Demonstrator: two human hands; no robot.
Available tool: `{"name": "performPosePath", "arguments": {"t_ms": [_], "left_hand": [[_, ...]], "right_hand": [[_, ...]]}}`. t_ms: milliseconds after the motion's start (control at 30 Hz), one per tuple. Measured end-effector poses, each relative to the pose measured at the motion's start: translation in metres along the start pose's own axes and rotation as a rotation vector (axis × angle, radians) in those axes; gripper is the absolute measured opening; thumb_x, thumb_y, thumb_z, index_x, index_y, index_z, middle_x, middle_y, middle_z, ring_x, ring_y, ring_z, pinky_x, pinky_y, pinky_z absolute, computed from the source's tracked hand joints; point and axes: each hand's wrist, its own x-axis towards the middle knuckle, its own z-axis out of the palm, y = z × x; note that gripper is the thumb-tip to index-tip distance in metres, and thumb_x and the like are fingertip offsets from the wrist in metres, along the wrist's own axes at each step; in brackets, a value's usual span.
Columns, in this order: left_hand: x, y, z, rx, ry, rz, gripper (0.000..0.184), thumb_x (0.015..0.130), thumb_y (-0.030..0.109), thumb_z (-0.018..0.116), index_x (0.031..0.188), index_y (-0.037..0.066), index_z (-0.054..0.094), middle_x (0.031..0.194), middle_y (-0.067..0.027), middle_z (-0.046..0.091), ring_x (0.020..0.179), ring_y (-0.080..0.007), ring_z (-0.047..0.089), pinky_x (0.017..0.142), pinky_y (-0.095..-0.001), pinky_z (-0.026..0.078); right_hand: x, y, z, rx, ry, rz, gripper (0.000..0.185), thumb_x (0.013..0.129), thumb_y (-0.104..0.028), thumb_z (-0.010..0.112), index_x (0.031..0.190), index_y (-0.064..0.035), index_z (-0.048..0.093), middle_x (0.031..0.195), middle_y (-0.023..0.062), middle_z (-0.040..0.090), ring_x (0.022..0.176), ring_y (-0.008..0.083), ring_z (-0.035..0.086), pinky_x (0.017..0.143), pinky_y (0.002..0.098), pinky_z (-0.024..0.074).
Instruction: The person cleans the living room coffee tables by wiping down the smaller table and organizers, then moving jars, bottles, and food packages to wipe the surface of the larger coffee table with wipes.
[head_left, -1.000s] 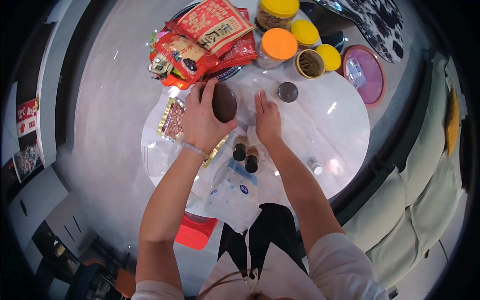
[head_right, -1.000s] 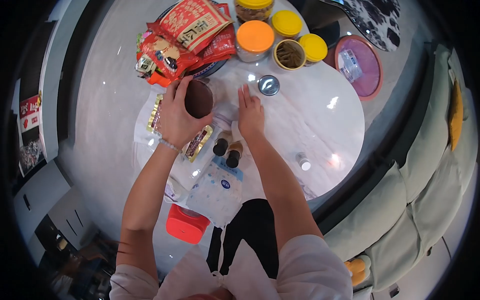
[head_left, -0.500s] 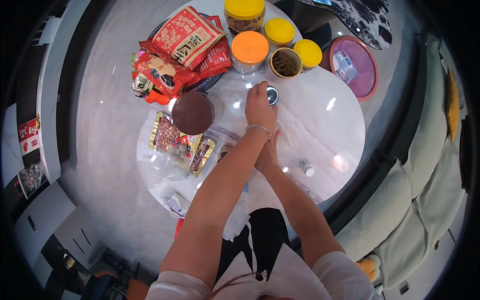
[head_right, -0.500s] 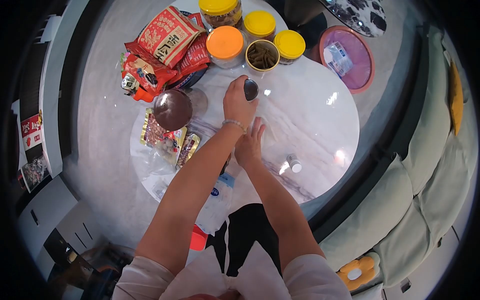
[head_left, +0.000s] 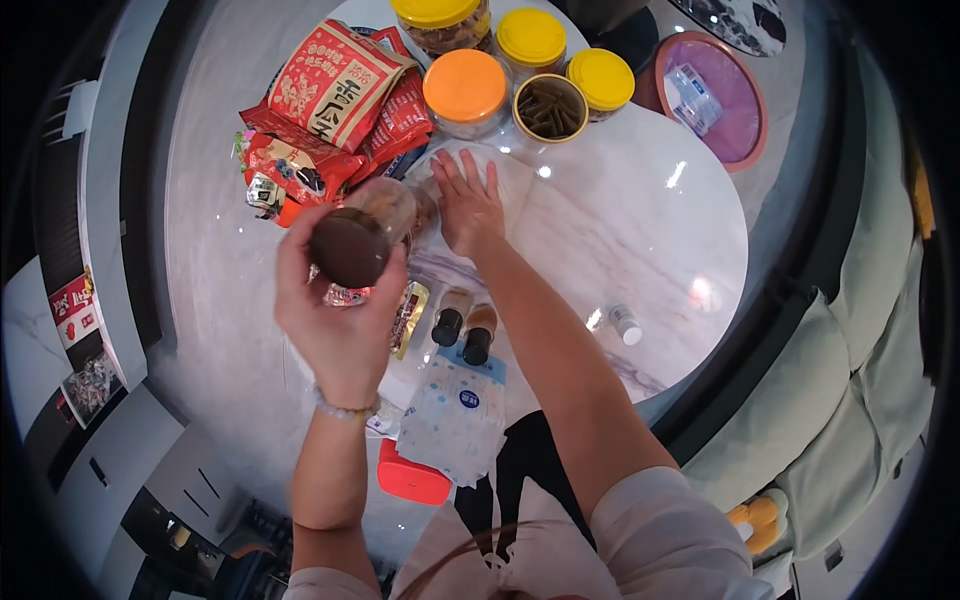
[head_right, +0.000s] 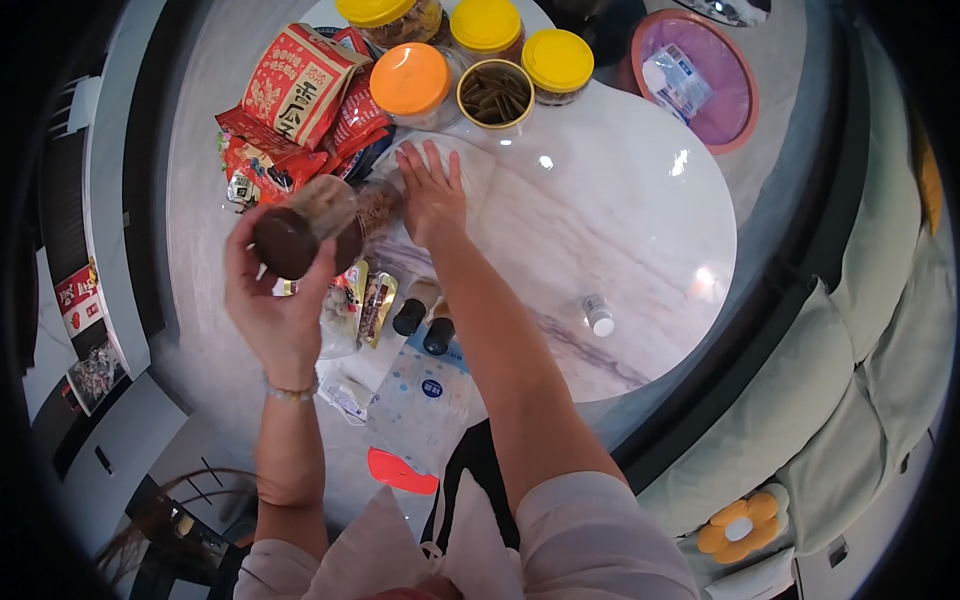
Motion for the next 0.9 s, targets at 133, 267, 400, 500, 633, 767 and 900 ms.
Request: {"name": "performPosePath", "arguments": {"t_ms": [133, 267, 400, 500, 633, 767, 900], "left_hand": [[-0.001, -0.010, 0.017, 0.035, -0.110, 0.022, 0.052, 0.063, 0.003, 0.077, 0.110, 0.002, 0.054, 0.103, -0.0115, 0.058, 0.093, -0.0235, 0.059, 0.081, -0.0333, 0.049], [0.020, -0.022, 0.036, 0.262, -0.062, 0.195, 0.054, 0.060, 0.009, 0.076, 0.109, 0.003, 0.054, 0.099, -0.0156, 0.058, 0.093, -0.0337, 0.053, 0.085, -0.0399, 0.043], [0.045, -0.025, 0.059, 0.400, -0.085, 0.221, 0.055, 0.061, 0.014, 0.076, 0.110, 0.000, 0.055, 0.099, -0.0172, 0.061, 0.092, -0.0341, 0.056, 0.082, -0.0407, 0.046], [0.053, -0.033, 0.079, 0.522, -0.201, 0.108, 0.054, 0.059, 0.013, 0.077, 0.105, -0.001, 0.053, 0.105, -0.0188, 0.055, 0.095, -0.0374, 0.054, 0.083, -0.0415, 0.047], [0.053, -0.050, 0.103, 0.819, -0.398, 0.023, 0.043, 0.065, 0.014, 0.073, 0.100, -0.001, 0.053, 0.107, -0.0175, 0.051, 0.095, -0.0349, 0.057, 0.082, -0.0395, 0.050], [0.053, -0.082, 0.112, 1.057, -0.439, 0.113, 0.028, 0.074, 0.016, 0.063, 0.097, 0.002, 0.057, 0.103, -0.0136, 0.055, 0.091, -0.0294, 0.060, 0.078, -0.0382, 0.050], [0.042, -0.084, 0.121, 1.097, -0.399, 0.147, 0.033, 0.074, 0.020, 0.066, 0.099, 0.002, 0.056, 0.105, -0.0124, 0.056, 0.097, -0.0281, 0.058, 0.082, -0.0393, 0.047]], "right_hand": [[0.002, -0.008, -0.009, -0.111, -0.073, 0.218, 0.055, 0.094, -0.025, 0.036, 0.146, -0.0161, 0.019, 0.152, -0.0042, 0.017, 0.142, 0.0193, 0.009, 0.113, 0.0485, 0.0001], [-0.009, 0.004, -0.017, -0.102, -0.038, 0.341, 0.057, 0.094, -0.028, 0.034, 0.147, -0.0164, 0.017, 0.152, -0.0039, 0.017, 0.142, 0.0182, 0.009, 0.113, 0.0480, -0.0016], [-0.042, 0.030, -0.026, -0.105, 0.003, 0.410, 0.060, 0.093, -0.028, 0.040, 0.147, -0.0153, 0.018, 0.153, 0.0006, 0.016, 0.142, 0.0214, 0.009, 0.112, 0.0504, 0.0041], [-0.079, 0.059, -0.032, -0.101, 0.083, 0.558, 0.062, 0.091, -0.029, 0.043, 0.146, -0.0148, 0.018, 0.153, 0.0027, 0.015, 0.141, 0.0263, 0.010, 0.111, 0.0550, 0.0071], [-0.103, 0.093, -0.045, -0.078, 0.149, 0.522, 0.064, 0.090, -0.031, 0.046, 0.146, -0.0163, 0.020, 0.153, 0.0036, 0.014, 0.140, 0.0347, 0.011, 0.105, 0.0646, 0.0075], [-0.100, 0.067, -0.047, -0.202, -0.049, 0.389, 0.061, 0.090, -0.033, 0.047, 0.145, -0.0224, 0.024, 0.154, 0.0035, 0.011, 0.139, 0.0368, 0.009, 0.103, 0.0693, 0.0039], [-0.112, 0.060, -0.034, -0.194, -0.239, 0.044, 0.060, 0.089, -0.040, 0.048, 0.144, -0.0266, 0.028, 0.154, 0.0010, 0.009, 0.140, 0.0345, 0.006, 0.104, 0.0682, 0.0009]]}}
